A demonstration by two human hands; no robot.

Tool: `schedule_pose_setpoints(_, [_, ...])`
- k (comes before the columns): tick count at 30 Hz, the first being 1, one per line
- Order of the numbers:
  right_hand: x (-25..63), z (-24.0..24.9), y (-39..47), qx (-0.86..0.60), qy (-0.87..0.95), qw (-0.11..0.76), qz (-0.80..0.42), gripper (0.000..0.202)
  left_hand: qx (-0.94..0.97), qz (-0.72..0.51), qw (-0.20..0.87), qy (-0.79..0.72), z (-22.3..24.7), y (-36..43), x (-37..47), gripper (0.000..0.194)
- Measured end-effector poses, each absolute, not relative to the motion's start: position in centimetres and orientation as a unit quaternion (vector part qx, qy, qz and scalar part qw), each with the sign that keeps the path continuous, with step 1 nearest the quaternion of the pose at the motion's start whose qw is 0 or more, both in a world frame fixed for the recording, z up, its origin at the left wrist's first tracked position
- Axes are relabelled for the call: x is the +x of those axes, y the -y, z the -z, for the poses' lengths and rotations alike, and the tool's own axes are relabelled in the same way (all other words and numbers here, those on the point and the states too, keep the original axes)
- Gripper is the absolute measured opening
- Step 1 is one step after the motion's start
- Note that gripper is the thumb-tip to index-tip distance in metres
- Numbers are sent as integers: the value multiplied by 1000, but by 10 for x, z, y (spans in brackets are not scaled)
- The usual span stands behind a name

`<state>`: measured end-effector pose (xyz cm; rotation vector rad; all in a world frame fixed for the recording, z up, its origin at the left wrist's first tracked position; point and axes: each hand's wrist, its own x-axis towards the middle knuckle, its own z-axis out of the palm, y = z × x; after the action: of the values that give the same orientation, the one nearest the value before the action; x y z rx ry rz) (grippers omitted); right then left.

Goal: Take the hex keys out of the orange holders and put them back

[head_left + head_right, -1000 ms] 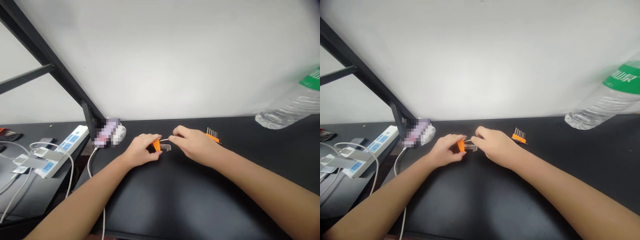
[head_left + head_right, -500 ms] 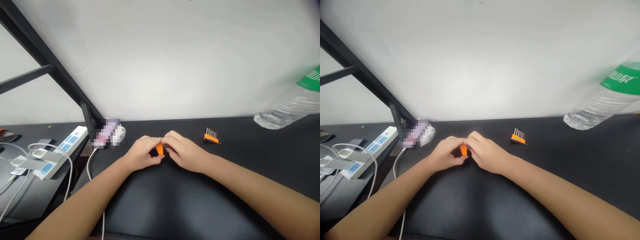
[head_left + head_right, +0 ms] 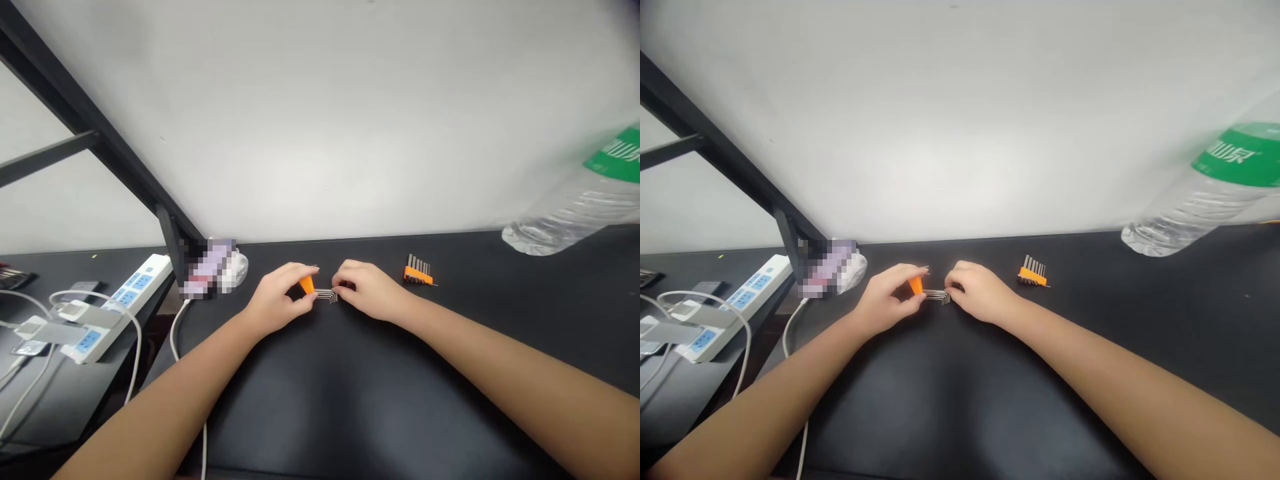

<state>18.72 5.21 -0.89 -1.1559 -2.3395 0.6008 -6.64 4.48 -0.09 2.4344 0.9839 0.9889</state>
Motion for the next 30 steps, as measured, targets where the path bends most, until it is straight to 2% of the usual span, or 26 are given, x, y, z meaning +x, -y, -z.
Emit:
schedule_pose_setpoints(4, [188, 5, -51, -444, 850, 203, -200, 13, 855, -352, 167, -342, 1, -45, -67, 42])
schedule_pose_setpoints(9, [208, 1, -52, -536, 835, 67, -106, 14, 840, -343, 174, -382, 2, -42, -65, 51])
schedule_pose_setpoints(11, [214, -2, -53, -548, 829, 47, -103, 17, 826, -342, 179, -410, 4, -41, -65, 58])
schedule_pose_setpoints(13, [215, -6, -53, -529, 833, 77, -139, 18, 818, -343, 179, -426, 5, -41, -65, 62])
schedule_pose_setpoints(17, [205, -21, -47, -426, 848, 226, -219, 12, 825, -333, 169, -424, 6, -41, -65, 62])
schedule_pose_setpoints(21, [194, -26, -40, -383, 840, 320, -214, 15, 835, -319, 162, -419, 4, -39, -65, 62])
schedule_pose_setpoints(26, [193, -18, -38, -364, 848, 336, -189, 20, 843, -324, 140, -405, 4, -35, -64, 62])
schedule_pose_setpoints(30, [192, -20, -32, -372, 883, 268, -101, 25, 867, -293, 90, -392, 1, -35, -62, 61])
